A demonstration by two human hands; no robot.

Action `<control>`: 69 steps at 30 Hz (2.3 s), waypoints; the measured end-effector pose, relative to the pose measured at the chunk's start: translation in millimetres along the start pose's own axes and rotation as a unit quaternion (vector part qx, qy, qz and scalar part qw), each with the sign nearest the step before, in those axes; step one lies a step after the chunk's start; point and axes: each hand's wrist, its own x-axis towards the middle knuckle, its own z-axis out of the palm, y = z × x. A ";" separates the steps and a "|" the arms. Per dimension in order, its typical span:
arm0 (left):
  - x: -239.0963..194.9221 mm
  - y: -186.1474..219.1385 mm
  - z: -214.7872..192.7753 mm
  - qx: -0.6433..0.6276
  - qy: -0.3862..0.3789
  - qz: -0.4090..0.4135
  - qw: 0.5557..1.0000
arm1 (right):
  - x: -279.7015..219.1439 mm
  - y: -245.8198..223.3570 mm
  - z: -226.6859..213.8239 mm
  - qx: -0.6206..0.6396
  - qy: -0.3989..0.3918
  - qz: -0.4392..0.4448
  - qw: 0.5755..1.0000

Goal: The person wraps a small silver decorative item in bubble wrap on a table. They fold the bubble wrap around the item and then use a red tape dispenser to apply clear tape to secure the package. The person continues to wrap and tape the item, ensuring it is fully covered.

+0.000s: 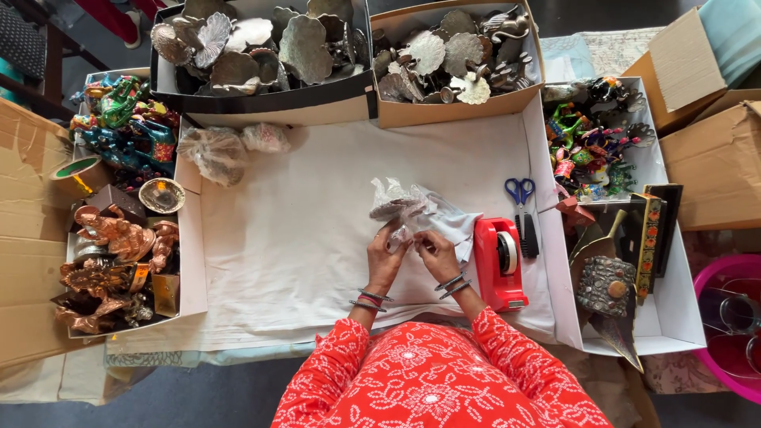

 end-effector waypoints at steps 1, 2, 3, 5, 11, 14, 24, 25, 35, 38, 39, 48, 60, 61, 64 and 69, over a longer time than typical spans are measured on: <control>-0.3 -1.7 0.4 0.001 0.000 0.000 1.000 | -0.2 10.9 2.3 0.001 0.000 0.000 1.000; -0.6 -3.5 0.6 0.030 -0.001 0.009 1.000 | -0.4 21.8 4.8 0.040 -0.004 0.028 0.999; -1.0 -5.3 1.2 0.059 0.000 0.018 0.998 | 0.0 32.7 7.0 0.078 -0.009 0.056 0.995; 0.2 0.8 -1.8 0.078 -0.013 0.042 0.996 | 8.3 51.6 7.4 0.136 0.002 0.080 0.987; 2.5 4.0 -9.0 0.123 -0.054 0.079 0.988 | 35.7 43.9 -0.4 0.253 0.004 0.151 0.956; 1.8 -0.5 -11.9 0.121 -0.063 0.092 0.986 | 42.7 28.4 -3.0 0.281 -0.014 0.135 0.950; 0.2 6.0 -10.1 0.103 -0.063 0.048 0.992 | 15.0 50.6 -7.6 0.238 -0.056 0.140 0.960; -0.6 5.4 -10.2 0.103 -0.063 0.048 0.991 | 18.4 47.9 -9.1 0.238 -0.056 0.140 0.959; -4.8 3.7 -7.1 0.183 -0.048 0.109 0.976 | 57.1 -14.8 -12.8 0.135 -0.002 0.075 0.988; -6.9 -7.0 -3.5 0.207 -0.018 0.118 0.971 | 66.3 -50.5 -7.4 0.003 -0.028 0.013 1.000; -7.2 -13.3 -2.0 0.203 -0.004 0.126 0.971 | 69.4 -61.5 -5.1 -0.062 -0.045 -0.013 0.997; -6.0 -2.4 -10.8 0.043 0.031 0.025 0.998 | 21.0 -111.9 45.6 -0.508 -0.096 -0.249 0.819; -4.0 16.2 -8.7 0.120 0.025 0.066 0.990 | -31.8 -54.6 -21.7 -0.208 0.054 -0.121 0.969; -5.8 11.6 -7.7 0.120 0.023 0.067 0.990 | -27.7 -52.4 -15.6 -0.207 0.056 -0.119 0.969; -7.5 -5.6 -3.6 0.131 0.021 0.058 0.989 | -13.7 -49.5 0.5 -0.065 0.064 0.084 0.992; -8.0 -4.2 -7.8 0.129 0.010 0.047 0.991 | -8.2 -43.2 14.8 -0.119 -0.033 0.131 0.984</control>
